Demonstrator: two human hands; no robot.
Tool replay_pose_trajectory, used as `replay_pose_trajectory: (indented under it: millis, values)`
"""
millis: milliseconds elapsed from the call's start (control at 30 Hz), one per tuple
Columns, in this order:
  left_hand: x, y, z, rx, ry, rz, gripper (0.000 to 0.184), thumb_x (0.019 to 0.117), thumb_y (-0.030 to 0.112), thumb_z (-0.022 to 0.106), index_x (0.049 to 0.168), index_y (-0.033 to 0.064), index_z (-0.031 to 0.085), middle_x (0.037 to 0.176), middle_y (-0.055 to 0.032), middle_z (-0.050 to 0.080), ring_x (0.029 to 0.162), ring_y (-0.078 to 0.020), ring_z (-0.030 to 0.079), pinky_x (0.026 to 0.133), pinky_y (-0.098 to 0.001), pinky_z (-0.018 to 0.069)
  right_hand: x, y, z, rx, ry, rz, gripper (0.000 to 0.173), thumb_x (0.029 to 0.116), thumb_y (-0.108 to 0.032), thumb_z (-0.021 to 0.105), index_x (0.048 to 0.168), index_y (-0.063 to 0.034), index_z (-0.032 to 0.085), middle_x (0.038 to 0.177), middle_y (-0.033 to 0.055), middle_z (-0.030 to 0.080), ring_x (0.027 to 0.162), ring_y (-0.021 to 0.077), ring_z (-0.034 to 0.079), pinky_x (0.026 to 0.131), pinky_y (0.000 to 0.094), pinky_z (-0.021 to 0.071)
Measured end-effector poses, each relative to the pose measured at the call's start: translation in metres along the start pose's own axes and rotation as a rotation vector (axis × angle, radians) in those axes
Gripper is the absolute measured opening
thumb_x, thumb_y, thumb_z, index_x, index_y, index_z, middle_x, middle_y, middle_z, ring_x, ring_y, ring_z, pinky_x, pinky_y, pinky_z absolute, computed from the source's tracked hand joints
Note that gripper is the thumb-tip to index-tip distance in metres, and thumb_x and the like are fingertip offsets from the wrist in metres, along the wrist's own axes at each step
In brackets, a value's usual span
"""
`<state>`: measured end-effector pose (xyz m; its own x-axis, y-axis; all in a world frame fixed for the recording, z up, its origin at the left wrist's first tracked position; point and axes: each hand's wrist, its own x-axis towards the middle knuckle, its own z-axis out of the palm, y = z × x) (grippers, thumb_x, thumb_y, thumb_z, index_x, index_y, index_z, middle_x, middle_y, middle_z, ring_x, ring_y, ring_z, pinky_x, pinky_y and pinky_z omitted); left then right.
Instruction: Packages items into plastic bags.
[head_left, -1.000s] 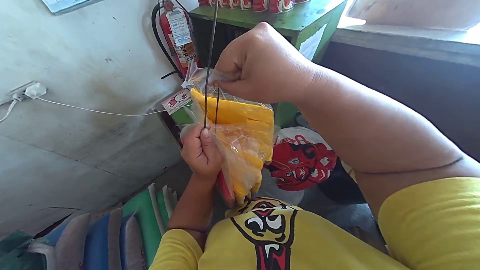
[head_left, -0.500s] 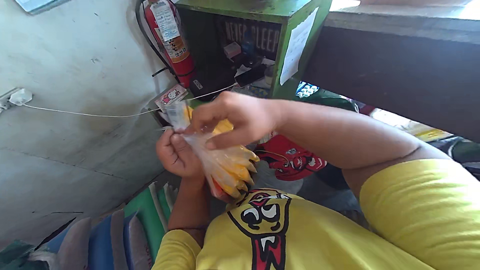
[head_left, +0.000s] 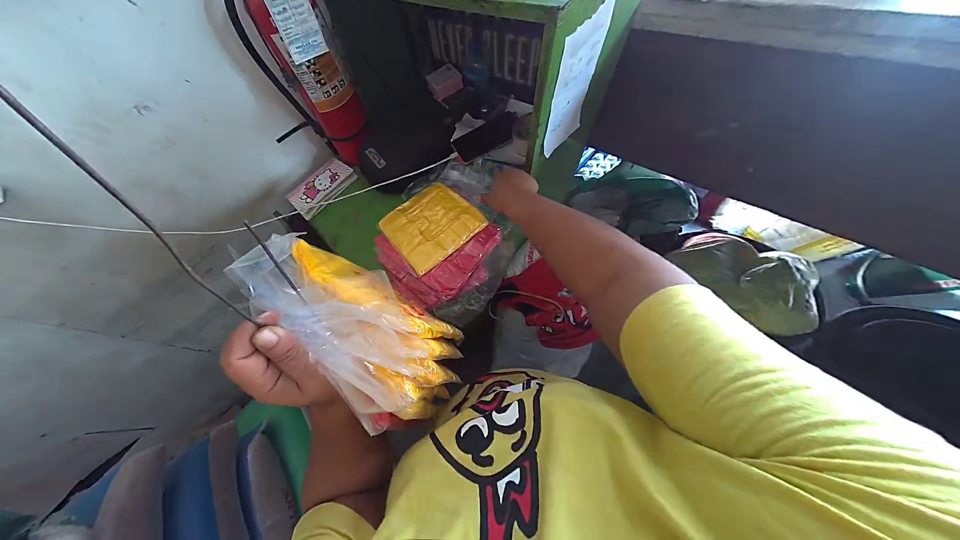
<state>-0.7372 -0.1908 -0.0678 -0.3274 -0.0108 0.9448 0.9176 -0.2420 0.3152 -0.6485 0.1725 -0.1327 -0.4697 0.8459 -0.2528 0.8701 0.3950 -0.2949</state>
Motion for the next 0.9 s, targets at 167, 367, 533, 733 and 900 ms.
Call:
replay_pose_trajectory:
  millis: [167,367,533,733,900]
  values:
    - [-0.002,0.003,-0.003,0.082,-0.007,0.015,0.021,0.1101,0.013,0.041,0.108,0.0004,0.058,0.101,0.0089,0.059,0.095,0.0116,0.054,0.087,-0.011,0.0455,0.018,-0.02,0.017,0.091,0.016,0.118,0.047,0.0956,-0.021,0.066,0.127,0.0124,0.059,0.133,0.0331,0.059,0.125,0.049,0.059,0.094,0.0686,0.0485]
    - [-0.005,-0.002,-0.009,0.124,-0.001,0.005,0.022,0.1101,0.015,0.043,0.107,-0.0003,0.058,0.099,0.009,0.059,0.095,0.0128,0.054,0.086,-0.0099,0.0453,0.023,-0.037,0.001,0.151,-0.004,-0.094,0.047,0.11,-0.027,0.037,0.138,0.0075,0.053,0.139,0.0296,0.057,0.13,0.0449,0.057,0.101,0.0656,0.0462]
    - [-0.007,-0.003,-0.001,0.086,0.024,-0.022,0.022,0.1105,0.018,0.042,0.11,0.0067,0.061,0.098,0.0141,0.06,0.093,0.0139,0.054,0.083,-0.0091,0.0463,0.01,-0.069,-0.039,0.335,0.131,-0.395,0.044,0.1013,-0.034,0.064,0.125,0.0034,0.064,0.122,0.0286,0.066,0.119,0.0457,0.062,0.1,0.0662,0.046]
    - [-0.007,-0.005,0.011,0.024,0.017,-0.014,0.021,0.1106,0.021,0.044,0.112,0.0123,0.062,0.097,0.0162,0.061,0.089,0.0135,0.056,0.079,-0.0086,0.0475,-0.058,-0.114,-0.104,0.412,0.12,-0.53,0.037,0.09,-0.024,0.079,0.115,0.0016,0.069,0.107,0.0228,0.068,0.101,0.0377,0.066,0.089,0.0606,0.0516]
    - [-0.006,-0.003,0.021,0.033,-0.044,-0.015,0.02,0.1106,0.018,0.044,0.11,0.0086,0.062,0.097,0.0124,0.061,0.089,0.0111,0.056,0.08,-0.01,0.0485,-0.114,-0.127,-0.145,0.419,0.152,-0.688,0.028,0.0893,-0.019,0.077,0.109,-0.001,0.069,0.098,0.0134,0.068,0.09,0.0249,0.065,0.084,0.0491,0.0535]
